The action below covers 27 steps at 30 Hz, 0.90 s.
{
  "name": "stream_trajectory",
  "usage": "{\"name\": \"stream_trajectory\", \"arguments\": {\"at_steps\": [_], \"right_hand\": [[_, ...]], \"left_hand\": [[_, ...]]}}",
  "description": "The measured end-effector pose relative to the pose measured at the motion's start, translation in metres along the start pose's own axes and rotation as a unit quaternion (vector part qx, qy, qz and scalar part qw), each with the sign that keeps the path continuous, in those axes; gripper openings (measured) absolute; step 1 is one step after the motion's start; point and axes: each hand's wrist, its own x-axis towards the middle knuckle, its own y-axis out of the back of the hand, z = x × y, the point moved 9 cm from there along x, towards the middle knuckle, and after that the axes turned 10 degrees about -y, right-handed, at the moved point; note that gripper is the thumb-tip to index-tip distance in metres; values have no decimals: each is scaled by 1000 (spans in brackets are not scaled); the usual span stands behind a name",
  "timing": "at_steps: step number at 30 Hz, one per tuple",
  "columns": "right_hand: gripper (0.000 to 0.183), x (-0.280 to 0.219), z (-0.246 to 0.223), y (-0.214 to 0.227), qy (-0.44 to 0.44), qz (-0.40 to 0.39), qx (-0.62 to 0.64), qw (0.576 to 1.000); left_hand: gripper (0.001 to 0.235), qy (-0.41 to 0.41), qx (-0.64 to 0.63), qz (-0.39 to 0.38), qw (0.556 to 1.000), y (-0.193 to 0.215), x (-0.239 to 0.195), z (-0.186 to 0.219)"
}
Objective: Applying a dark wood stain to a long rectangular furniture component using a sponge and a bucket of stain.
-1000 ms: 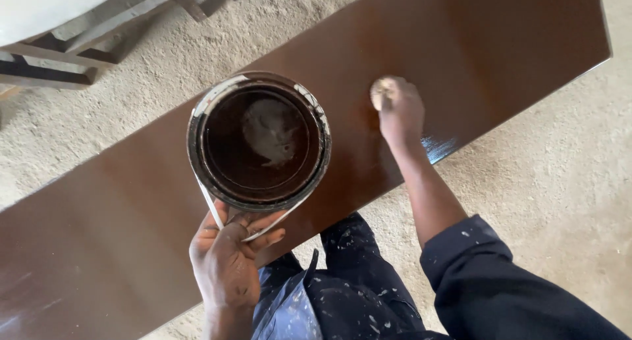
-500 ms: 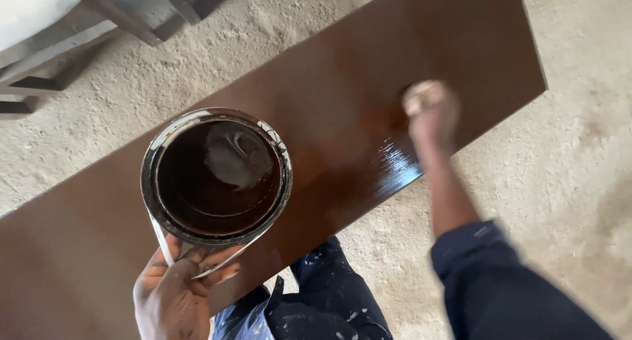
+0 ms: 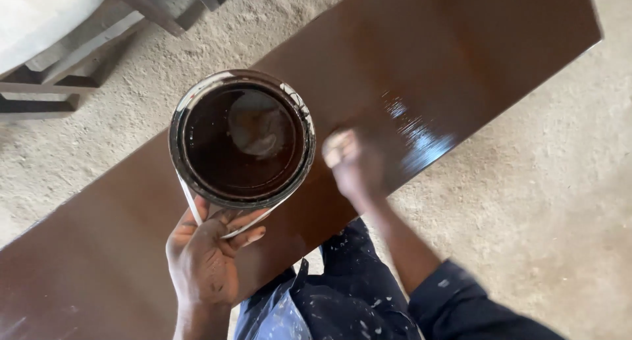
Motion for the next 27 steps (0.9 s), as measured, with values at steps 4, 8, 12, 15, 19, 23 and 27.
{"name": "stream_trajectory", "arguments": {"at_steps": [4, 8, 12, 15, 19, 23, 27], "right_hand": [[26, -122, -48, -113, 192, -115, -48, 973], [25, -103, -45, -96, 112, -129, -60, 984], [51, -4, 11, -26, 119, 19, -152, 981], [36, 93, 21, 58, 31, 17, -40, 999], [16, 233, 137, 134, 44, 117, -159, 979], [11, 282, 163, 163, -5, 97, -141, 985], [10, 179, 122, 86, -28, 145, -144, 979]], "left_hand": [[20, -24, 2, 2, 1000, 14, 1, 13], [15, -31, -2, 18, 999, 24, -1, 9], [13, -17, -9, 35, 999, 18, -4, 8], [26, 11, 25, 67, 997, 15, -6, 2], [46, -10, 6, 54, 998, 14, 0, -17], [19, 22, -11, 91, 996, -1, -8, -13], [13, -2, -23, 67, 997, 8, 1, -15]]}}
